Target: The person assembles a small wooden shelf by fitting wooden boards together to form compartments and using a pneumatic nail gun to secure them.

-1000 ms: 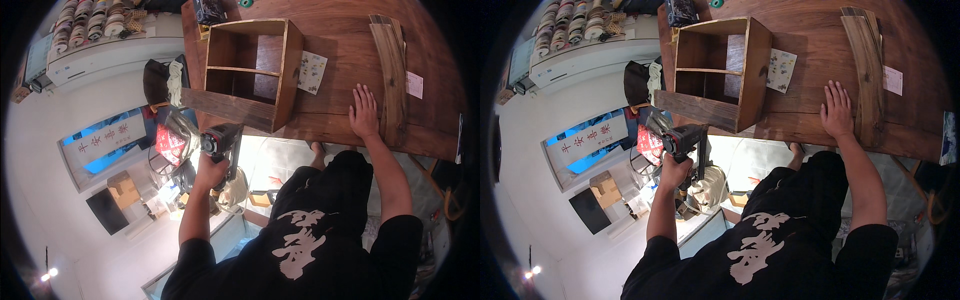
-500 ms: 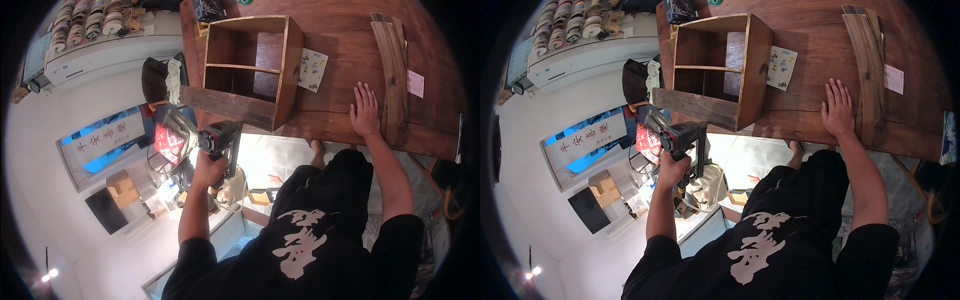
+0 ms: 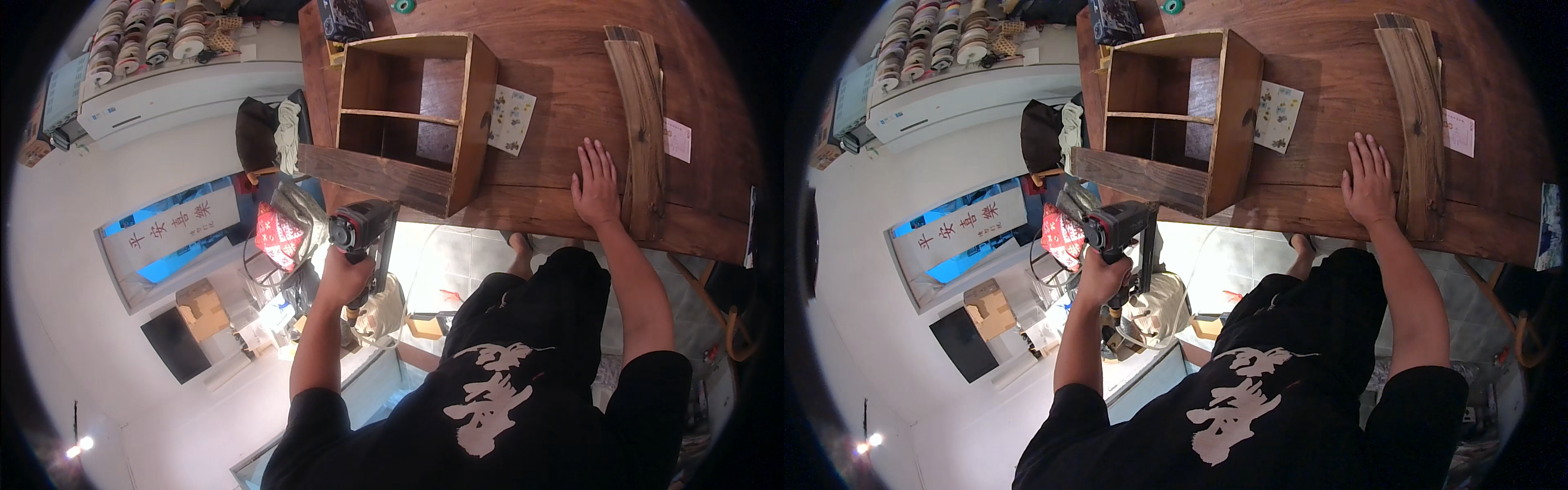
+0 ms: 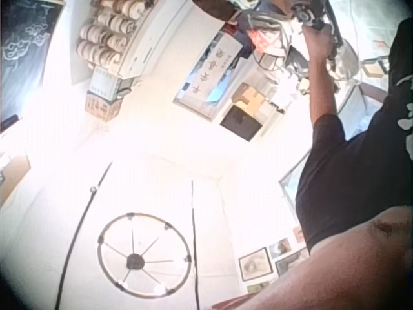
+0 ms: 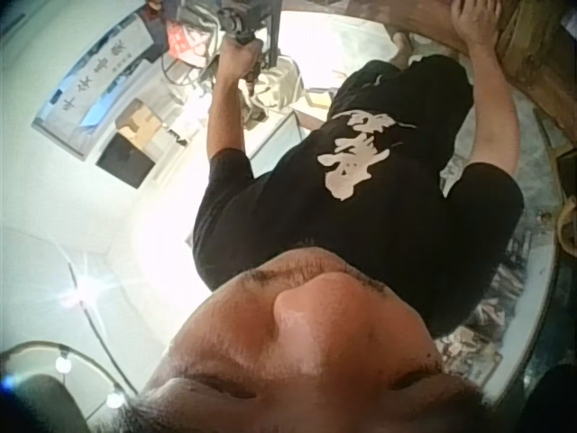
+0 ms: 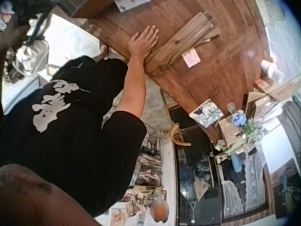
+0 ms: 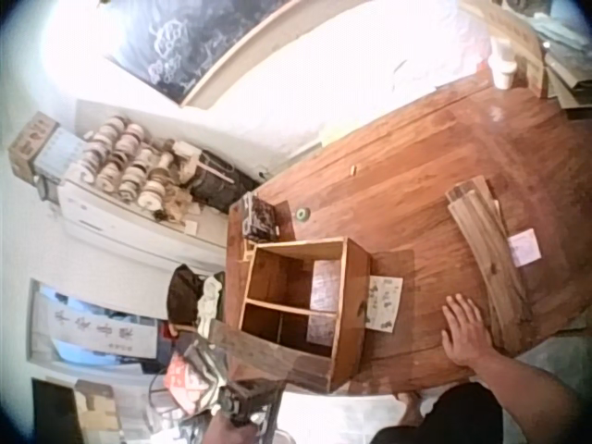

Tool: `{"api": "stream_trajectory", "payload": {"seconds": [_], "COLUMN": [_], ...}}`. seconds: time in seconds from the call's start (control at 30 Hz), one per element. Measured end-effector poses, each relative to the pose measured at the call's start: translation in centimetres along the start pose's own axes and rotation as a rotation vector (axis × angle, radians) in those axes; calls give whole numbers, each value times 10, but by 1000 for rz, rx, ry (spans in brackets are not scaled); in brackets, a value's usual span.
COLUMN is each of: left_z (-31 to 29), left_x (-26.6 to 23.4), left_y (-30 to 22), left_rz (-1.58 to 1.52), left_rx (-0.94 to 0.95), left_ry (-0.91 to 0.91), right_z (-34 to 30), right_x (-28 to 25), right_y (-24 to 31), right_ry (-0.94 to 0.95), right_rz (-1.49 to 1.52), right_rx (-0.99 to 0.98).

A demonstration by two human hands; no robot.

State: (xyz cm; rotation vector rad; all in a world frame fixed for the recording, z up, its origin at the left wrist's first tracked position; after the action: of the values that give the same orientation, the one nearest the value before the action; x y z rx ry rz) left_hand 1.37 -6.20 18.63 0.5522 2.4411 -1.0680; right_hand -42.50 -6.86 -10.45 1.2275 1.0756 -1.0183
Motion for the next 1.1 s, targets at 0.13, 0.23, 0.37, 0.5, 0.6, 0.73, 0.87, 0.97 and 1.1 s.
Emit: {"api": "stream_trajectory", "payload": {"seconds": [0.13, 0.23, 0.37, 0.5, 0.6, 0.73, 0.87, 0.97, 1.1], "left_z": [-3, 2, 8, 6, 8, 8, 9, 9, 8], "left_x": [-5, -13, -19, -16, -17, -17, -18, -18, -19], "left_y": [-7, -2, -1, -1, 5, 4, 4, 6, 7], "left_rz": [-49, -76, -16, -18, -9, -35, -14, -13, -20], "left_rx": [-7, 3, -4, -3, 7, 4, 22, 27, 0], "left_ry": [-29, -48, -65, -35, -40, -37, -40, -42, -32], "right_z": [-1, 0, -1, 0, -1, 0, 0, 0, 0], "right_x": [1, -1, 2, -1, 0, 0, 0, -1, 0], "right_y": [1, 1, -1, 1, 0, 0, -1, 0, 0], "right_ry": [6, -31, -15, -21, -14, -13, -14, 0, 4], "right_rz": [5, 11, 9, 4, 0, -8, -6, -16, -17], "right_rx": [2, -1, 3, -1, 2, -2, -5, -2, 0]}}
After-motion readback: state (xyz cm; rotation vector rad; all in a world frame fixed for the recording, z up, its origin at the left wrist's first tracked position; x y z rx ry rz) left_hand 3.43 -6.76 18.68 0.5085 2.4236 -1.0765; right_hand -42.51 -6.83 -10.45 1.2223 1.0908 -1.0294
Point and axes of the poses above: each hand's wrist, its own z-axis towards the middle knuckle, its own x-axis out of the palm, y = z × x, the point moved 6 cm from there along z, towards the middle knuckle, and after that the axes turned 13 degrees about -z, right-handed, at the moved point
